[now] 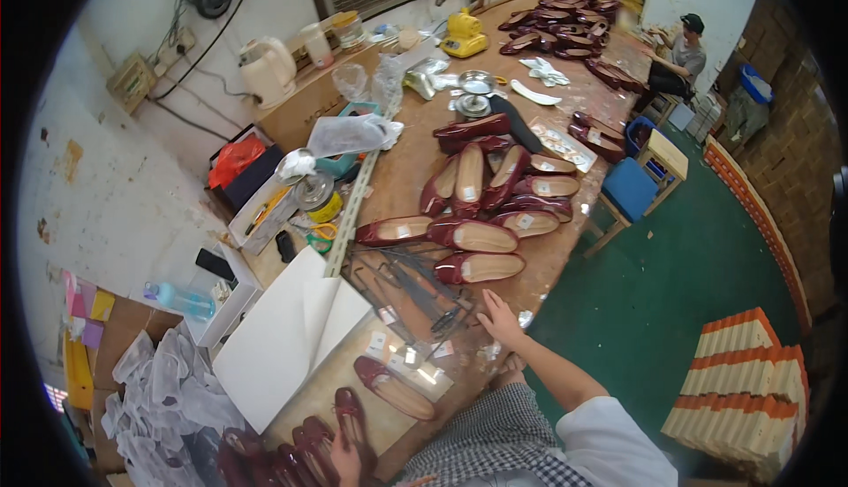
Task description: The person handles maroon patent leather shoes on a workbench, inserting white paper into the toe area and placing small tags inside. They use a metal tool to adjust the shoe shape and wipe the soles with a cloth. The shoes are arranged in a row and handled one by one.
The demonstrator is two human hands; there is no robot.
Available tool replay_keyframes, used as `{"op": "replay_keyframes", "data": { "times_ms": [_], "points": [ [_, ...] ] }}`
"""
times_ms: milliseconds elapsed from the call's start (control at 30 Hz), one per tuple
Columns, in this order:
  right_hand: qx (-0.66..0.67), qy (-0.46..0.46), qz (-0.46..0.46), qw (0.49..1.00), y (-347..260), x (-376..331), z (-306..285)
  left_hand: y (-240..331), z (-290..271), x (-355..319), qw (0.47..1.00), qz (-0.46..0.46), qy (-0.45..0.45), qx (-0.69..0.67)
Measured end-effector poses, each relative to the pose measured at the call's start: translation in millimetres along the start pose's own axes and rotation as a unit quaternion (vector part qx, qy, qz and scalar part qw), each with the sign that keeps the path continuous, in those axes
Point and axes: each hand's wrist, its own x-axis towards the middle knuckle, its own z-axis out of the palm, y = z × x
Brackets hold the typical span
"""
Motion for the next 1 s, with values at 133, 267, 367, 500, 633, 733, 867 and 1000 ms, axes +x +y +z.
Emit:
{"op": "replay_keyframes", "data": {
  "times_ms": [133, 267, 367, 500, 633, 733, 867, 1000],
  "points": [
    [0.078, 0.048, 0.011, 0.996, 28.3, -34.5, -43.1, -20.5, -1.9, 10.5, 0.981, -0.056, 0.179, 0.048],
    [0.045, -0.016, -0.02, 0.999, 103.2, -123.2, -88.9, 76.2, 46.1, 27.7, 0.914, -0.007, 0.262, -0.311],
    [0.002, -0.2, 0.154, 0.968, 157.7, -198.7, -143.0, 224.3, 98.3, 42.0, 0.97, 0.158, 0.17, 0.067],
    [-0.007, -0.165, 0.393, 0.905, 250.5, -297.6, -185.0, 372.0, 179.2, 67.0, 0.969, 0.246, 0.032, 0.01],
    [0.058, -0.054, 0.525, 0.847, 283.0, -349.4, -217.9, 443.7, 251.5, 78.4, 0.956, 0.288, -0.06, -0.008],
    [0.118, 0.004, 0.586, 0.801, 307.1, -352.9, -223.7, 451.0, 294.2, 83.8, 0.953, 0.28, -0.113, 0.019],
    [0.22, 0.027, 0.61, 0.761, 298.0, -309.4, -236.2, 499.7, 337.0, 92.2, 0.961, 0.234, -0.145, -0.011],
    [0.161, -0.048, 0.613, 0.772, 323.4, -249.6, -265.7, 548.2, 373.0, 125.8, 0.96, 0.25, -0.115, -0.058]
  ]
}}
